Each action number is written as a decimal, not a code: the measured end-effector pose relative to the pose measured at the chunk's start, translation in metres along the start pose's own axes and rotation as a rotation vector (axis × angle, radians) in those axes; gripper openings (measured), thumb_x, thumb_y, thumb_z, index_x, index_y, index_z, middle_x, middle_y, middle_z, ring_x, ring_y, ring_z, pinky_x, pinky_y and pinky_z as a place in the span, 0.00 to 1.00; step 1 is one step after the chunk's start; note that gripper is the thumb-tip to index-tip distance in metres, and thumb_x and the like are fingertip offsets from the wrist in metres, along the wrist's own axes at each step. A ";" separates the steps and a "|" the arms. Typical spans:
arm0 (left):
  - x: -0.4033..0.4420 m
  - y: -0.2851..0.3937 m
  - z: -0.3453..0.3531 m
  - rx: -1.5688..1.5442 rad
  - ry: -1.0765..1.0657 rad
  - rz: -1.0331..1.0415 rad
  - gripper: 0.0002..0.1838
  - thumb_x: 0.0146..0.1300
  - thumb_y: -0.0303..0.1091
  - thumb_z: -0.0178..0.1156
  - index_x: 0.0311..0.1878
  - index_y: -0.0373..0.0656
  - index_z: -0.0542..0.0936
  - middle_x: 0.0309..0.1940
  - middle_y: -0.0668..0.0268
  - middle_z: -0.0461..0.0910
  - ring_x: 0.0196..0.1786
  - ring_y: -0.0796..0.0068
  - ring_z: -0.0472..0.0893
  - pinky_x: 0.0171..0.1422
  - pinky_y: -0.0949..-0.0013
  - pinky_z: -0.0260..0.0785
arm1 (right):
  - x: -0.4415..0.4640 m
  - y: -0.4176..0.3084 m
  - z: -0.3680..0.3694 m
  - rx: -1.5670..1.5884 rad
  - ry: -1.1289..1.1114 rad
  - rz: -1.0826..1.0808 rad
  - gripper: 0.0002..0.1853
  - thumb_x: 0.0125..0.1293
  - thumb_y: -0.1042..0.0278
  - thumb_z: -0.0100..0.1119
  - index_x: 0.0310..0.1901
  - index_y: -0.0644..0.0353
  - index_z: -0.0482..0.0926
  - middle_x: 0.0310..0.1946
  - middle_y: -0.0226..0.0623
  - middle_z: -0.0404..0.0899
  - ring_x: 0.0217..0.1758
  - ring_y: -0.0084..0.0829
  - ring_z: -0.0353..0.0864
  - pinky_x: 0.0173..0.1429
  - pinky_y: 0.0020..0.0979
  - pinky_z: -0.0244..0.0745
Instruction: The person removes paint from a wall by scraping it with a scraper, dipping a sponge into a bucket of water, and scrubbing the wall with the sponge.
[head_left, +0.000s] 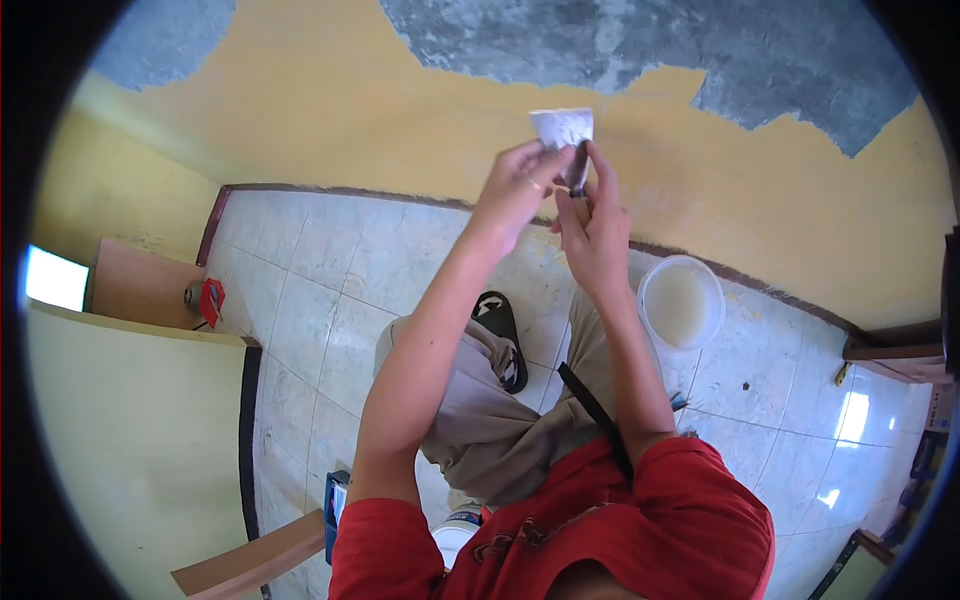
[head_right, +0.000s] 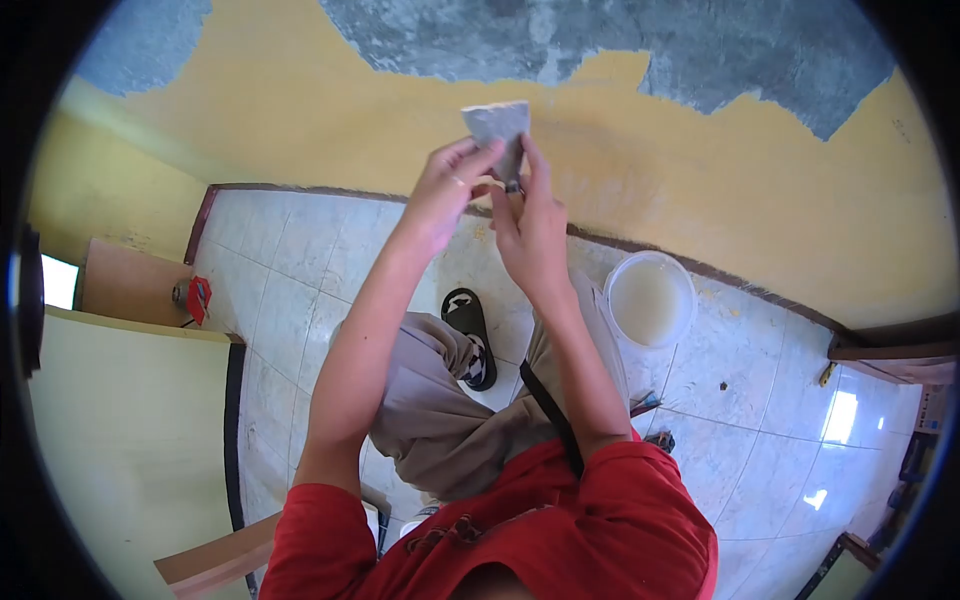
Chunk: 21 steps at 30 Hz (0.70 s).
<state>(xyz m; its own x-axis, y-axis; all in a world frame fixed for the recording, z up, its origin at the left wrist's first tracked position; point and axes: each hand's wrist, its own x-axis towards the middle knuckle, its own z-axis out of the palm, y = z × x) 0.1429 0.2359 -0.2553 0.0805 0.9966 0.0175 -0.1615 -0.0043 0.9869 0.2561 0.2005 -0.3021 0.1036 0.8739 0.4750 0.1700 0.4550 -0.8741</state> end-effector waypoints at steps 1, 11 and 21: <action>-0.005 -0.012 0.004 0.082 -0.050 -0.012 0.13 0.72 0.38 0.60 0.41 0.35 0.82 0.28 0.69 0.80 0.28 0.83 0.77 0.30 0.73 0.70 | -0.009 0.008 -0.003 0.010 0.011 0.094 0.34 0.66 0.76 0.58 0.73 0.62 0.58 0.34 0.56 0.83 0.35 0.52 0.85 0.41 0.43 0.78; -0.019 -0.049 0.018 0.744 0.091 0.172 0.08 0.64 0.26 0.57 0.37 0.30 0.83 0.23 0.52 0.82 0.24 0.64 0.83 0.32 0.64 0.72 | -0.012 0.025 -0.014 -0.431 -0.081 -0.109 0.40 0.58 0.79 0.59 0.73 0.39 0.65 0.63 0.67 0.61 0.60 0.62 0.71 0.58 0.48 0.74; -0.010 -0.061 -0.002 0.406 0.156 -0.077 0.11 0.68 0.29 0.60 0.36 0.29 0.83 0.25 0.58 0.84 0.30 0.74 0.86 0.30 0.70 0.80 | -0.007 0.108 -0.020 -0.235 -0.225 0.286 0.57 0.50 0.34 0.67 0.75 0.64 0.57 0.63 0.70 0.64 0.65 0.61 0.70 0.68 0.47 0.68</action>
<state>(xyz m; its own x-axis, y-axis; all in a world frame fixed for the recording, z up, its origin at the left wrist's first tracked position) 0.1505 0.2262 -0.3163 -0.0769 0.9957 -0.0524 0.2413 0.0695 0.9680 0.2935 0.2403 -0.3973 -0.0326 0.9866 0.1601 0.3868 0.1602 -0.9082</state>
